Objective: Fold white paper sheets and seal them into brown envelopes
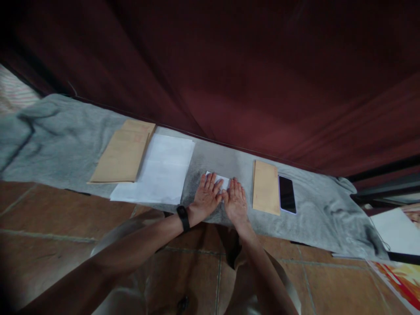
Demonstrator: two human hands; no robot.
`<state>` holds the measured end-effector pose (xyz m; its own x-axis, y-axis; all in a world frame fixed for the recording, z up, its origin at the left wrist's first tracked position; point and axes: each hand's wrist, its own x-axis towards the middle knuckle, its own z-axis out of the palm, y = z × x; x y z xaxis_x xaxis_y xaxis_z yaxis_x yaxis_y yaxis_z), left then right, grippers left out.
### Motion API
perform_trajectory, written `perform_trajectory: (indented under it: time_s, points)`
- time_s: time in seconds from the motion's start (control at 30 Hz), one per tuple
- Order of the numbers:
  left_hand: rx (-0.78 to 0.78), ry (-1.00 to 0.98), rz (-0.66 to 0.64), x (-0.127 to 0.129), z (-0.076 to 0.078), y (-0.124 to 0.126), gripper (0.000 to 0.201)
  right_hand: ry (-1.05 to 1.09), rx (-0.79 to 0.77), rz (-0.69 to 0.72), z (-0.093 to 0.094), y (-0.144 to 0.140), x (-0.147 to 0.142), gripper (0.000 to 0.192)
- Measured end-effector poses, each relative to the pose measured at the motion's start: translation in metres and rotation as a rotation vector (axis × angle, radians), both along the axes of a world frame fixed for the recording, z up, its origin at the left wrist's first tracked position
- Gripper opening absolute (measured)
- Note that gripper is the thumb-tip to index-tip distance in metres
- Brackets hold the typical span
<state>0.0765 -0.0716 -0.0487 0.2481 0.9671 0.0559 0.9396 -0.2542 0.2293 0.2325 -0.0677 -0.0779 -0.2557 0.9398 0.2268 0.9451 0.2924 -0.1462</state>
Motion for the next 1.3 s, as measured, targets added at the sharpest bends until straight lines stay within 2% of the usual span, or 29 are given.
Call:
perform_trajectory:
  time_s: [0.27, 0.5, 0.77, 1.07, 1.3]
  points:
    - [-0.019, -0.029, 0.012, -0.001, 0.003, -0.002, 0.06, -0.028, 0.029, -0.013, -0.002, -0.002, 0.003, 0.068]
    - [0.0, -0.024, 0.08, -0.007, -0.002, -0.003, 0.065, -0.024, 0.044, -0.031, -0.004, -0.002, 0.0, 0.068]
    - [0.04, 0.063, 0.076, -0.027, 0.0, 0.001, 0.071, -0.016, -0.01, -0.117, 0.002, -0.004, -0.006, 0.074]
    - [0.117, 0.078, 0.128, -0.03, -0.008, 0.001, 0.073, 0.001, -0.013, -0.203, 0.003, -0.007, -0.007, 0.077]
    - [0.108, 0.051, 0.109, -0.038, 0.003, 0.004, 0.063, -0.008, -0.083, -0.224, 0.011, -0.007, -0.01, 0.074]
